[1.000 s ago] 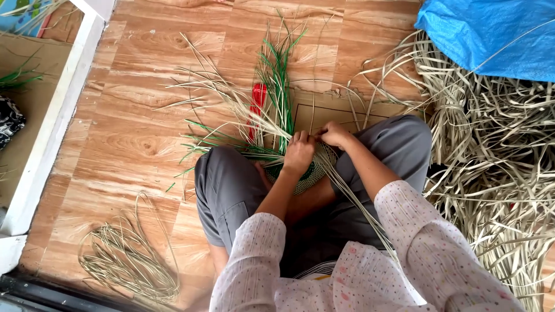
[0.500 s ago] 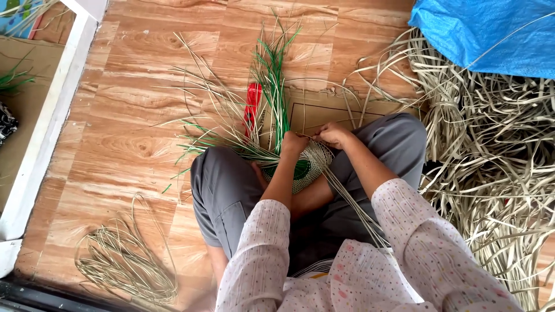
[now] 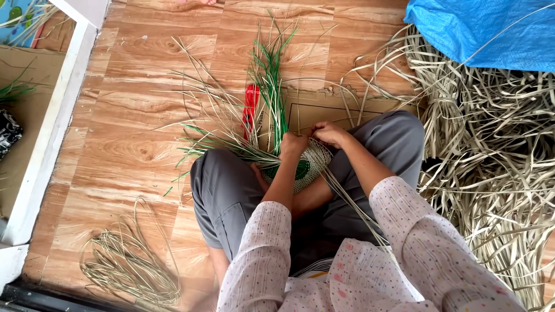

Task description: Weaving a traditional circular mat or basket base using dried plant fibers.

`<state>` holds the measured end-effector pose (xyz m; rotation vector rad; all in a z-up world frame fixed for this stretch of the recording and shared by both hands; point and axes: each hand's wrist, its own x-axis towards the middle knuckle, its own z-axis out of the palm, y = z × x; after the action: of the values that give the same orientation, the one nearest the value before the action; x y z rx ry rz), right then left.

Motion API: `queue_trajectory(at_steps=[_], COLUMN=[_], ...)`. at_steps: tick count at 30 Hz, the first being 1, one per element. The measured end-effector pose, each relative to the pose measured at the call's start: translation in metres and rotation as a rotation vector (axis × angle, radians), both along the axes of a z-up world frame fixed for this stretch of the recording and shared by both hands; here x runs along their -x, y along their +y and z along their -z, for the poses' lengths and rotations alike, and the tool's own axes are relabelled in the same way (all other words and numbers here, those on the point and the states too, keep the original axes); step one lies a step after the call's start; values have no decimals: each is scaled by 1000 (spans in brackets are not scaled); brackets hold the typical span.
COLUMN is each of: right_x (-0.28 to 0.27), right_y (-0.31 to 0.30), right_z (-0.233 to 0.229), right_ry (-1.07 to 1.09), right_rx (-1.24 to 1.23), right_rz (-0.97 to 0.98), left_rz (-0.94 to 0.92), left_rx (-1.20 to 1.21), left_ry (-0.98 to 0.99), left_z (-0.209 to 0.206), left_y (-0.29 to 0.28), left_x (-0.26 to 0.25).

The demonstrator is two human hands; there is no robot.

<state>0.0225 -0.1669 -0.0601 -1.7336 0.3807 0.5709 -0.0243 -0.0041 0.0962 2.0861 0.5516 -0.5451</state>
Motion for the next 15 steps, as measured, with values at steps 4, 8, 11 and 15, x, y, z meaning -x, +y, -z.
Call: queue_trajectory(at_steps=[4,8,11,15], right_x=[0,1,1,0], right_y=[0,1,0,1], right_z=[-3,-12,-12,-11], right_ry=[6,6,-3,-22], right_rx=[2,39,57,81], right_rz=[-20,-88,-116,-143], left_rz=[6,18,22,13], left_rx=[57,60,86,120], left_ry=[-47,-37,-45,-45], left_z=[-14,-9,-11,14], left_y=[-1,-3,-3,-1], left_x=[3,2,-1,-7])
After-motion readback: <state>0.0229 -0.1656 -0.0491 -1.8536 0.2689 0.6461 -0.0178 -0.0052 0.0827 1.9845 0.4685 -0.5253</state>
